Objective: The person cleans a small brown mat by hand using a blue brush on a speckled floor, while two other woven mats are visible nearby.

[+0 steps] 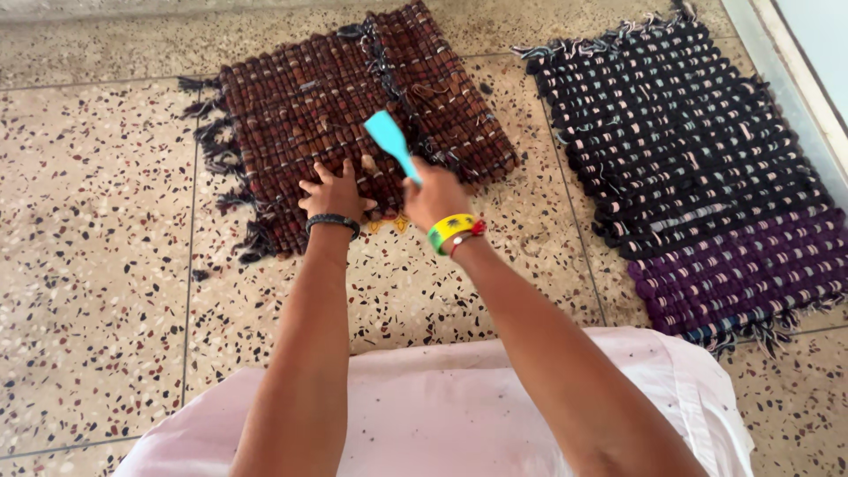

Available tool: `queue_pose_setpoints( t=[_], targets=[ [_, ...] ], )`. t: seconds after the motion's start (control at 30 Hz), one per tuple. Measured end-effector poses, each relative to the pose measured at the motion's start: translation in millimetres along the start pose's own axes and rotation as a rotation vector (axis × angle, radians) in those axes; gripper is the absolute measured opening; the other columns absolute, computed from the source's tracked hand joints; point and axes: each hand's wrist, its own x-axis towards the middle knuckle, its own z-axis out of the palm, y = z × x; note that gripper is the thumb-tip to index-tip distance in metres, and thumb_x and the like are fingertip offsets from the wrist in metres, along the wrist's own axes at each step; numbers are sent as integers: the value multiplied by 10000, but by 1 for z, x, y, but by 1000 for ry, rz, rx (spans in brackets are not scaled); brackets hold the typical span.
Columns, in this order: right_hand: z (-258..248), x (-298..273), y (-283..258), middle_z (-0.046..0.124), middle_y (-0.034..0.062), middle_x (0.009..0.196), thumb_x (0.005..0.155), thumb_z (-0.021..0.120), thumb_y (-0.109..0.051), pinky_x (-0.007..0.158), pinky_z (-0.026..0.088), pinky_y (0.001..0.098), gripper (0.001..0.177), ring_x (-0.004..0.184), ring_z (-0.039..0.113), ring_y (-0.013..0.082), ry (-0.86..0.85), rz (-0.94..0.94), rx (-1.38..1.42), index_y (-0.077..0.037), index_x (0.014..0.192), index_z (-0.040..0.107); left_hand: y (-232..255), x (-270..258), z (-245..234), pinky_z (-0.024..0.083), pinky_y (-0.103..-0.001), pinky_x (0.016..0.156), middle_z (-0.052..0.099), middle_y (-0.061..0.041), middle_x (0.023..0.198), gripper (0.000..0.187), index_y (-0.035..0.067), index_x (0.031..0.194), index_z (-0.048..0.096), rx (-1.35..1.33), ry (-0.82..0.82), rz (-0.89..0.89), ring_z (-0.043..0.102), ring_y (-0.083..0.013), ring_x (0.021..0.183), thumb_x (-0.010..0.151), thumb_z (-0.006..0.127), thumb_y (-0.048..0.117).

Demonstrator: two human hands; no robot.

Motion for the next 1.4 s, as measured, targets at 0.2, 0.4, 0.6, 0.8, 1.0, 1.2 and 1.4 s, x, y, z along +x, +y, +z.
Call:
queue_pose_setpoints(
  t=[0.2,0.4,0.6,0.8,1.0,1.2,1.4],
  targets=[
    [-10,-13,-9,713,119,731,998,591,-206,448,497,335,376,513,631,204,-111,-27,4,-87,1353,625,-2,-4,3,414,-677,1081,151,-229,1677,902,309,1641,195,61,-3,29,275,-574,1453,921,665,582],
    [-39,-14,-3,659,82,697,1004,572,-205,389,472,279,336,470,589,142,-46,123,-51,-53,1298,633,0,-9,-24,429,-637,1101,56,-180,1707,1118,353,1640,114,72,-184,16,232,-541,1490,768,659,794],
    [-6,-37,-11,662,54,624,1013,558,-183,383,447,259,314,451,571,132,-125,-136,100,-51,1291,623,5,-10,-12,392,-652,1113,22,-180,1710,1244,306,1653,94,93,-173,-26,193,-543,1499,707,700,840],
    [-51,-38,32,688,98,702,959,617,-206,478,498,350,250,561,625,225,176,-139,-174,-75,1164,676,5,-11,-11,385,-648,1129,3,-176,1720,1250,322,1655,74,89,-199,-44,198,-544,1501,701,686,852],
    [-28,-74,0,691,153,676,952,584,-171,467,500,391,300,523,649,246,-140,-29,23,-55,1226,624,11,-16,-11,404,-650,1111,-6,-171,1716,1254,307,1660,26,102,-233,-83,163,-550,1508,731,671,847],
    [-77,-68,28,640,66,598,969,560,-192,399,495,341,251,450,610,191,-91,-23,-72,-66,1172,636,8,-13,-7,429,-639,1107,-38,-152,1724,1245,332,1657,-17,108,-272,-97,141,-544,1523,737,632,862],
    [-82,-90,12,649,78,591,988,529,-201,405,490,355,258,453,610,197,-223,67,-66,-45,1187,582,10,-9,-4,410,-650,1108,-62,-163,1718,1253,327,1654,-35,117,-279,-105,126,-554,1515,743,643,857]
  ],
)
